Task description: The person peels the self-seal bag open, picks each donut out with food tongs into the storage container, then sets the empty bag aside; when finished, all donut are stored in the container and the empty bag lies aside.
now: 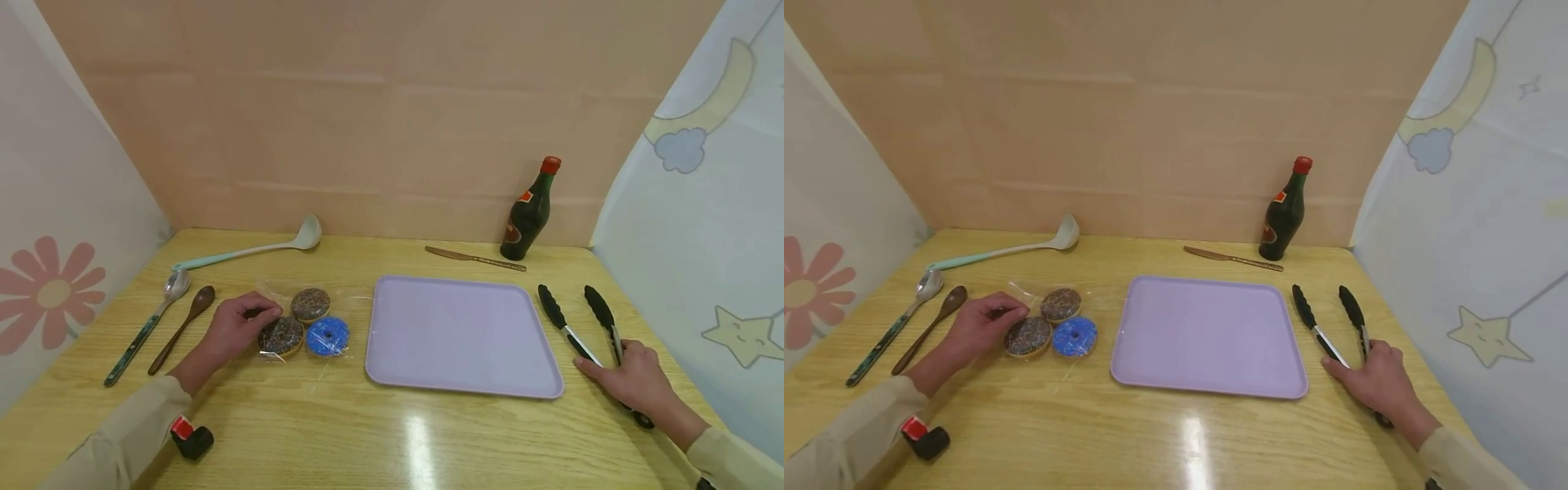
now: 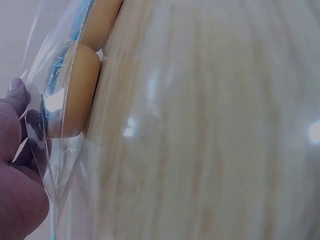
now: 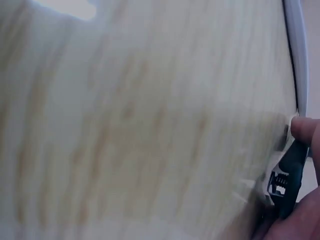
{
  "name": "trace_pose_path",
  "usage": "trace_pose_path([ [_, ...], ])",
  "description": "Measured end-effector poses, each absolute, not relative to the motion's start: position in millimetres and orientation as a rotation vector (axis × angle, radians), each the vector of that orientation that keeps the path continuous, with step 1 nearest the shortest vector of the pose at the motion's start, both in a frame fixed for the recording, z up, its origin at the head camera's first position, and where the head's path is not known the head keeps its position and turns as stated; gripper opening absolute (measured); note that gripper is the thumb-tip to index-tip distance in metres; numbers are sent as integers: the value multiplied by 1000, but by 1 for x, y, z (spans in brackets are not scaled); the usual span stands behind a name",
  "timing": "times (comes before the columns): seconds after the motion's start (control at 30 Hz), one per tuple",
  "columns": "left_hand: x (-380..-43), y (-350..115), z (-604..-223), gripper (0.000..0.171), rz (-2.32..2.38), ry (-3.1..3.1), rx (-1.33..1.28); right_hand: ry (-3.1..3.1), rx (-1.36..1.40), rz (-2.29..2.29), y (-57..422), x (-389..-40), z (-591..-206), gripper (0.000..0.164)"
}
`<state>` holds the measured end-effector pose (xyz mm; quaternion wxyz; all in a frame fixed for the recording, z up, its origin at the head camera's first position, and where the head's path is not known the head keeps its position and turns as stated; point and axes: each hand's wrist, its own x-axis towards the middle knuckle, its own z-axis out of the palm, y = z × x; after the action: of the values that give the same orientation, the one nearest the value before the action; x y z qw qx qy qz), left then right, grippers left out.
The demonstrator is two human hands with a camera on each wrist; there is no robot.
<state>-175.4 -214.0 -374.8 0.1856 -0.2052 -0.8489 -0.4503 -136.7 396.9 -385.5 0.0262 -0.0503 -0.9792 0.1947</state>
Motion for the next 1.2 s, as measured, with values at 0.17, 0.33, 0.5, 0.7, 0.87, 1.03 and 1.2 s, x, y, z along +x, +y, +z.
trace_pose_path([
  [0.17,-186,-222,-390,10,-1293,-2372,-594,-3091,-175,744,398,-134,-379,89],
  [0.33,-193,-229,-401,12,-1329,-2378,-581,-3056,-69,802,390,-133,-374,88],
  [0.5,-192,-228,-400,8,-1332,-2390,-571,-2963,166,754,365,-135,-361,71],
  [0.7,-182,-221,-386,8,-1288,-2411,-563,-2866,491,748,323,-136,-348,75],
  [0.87,-172,-214,-373,7,-1276,-2418,-567,-2805,722,809,294,-141,-348,70],
  [1.03,-172,-214,-373,6,-1280,-2412,-575,-2745,927,812,273,-149,-348,64],
  [1.2,-173,-214,-373,6,-1284,-2403,-591,-2760,1027,725,253,-155,-343,63],
])
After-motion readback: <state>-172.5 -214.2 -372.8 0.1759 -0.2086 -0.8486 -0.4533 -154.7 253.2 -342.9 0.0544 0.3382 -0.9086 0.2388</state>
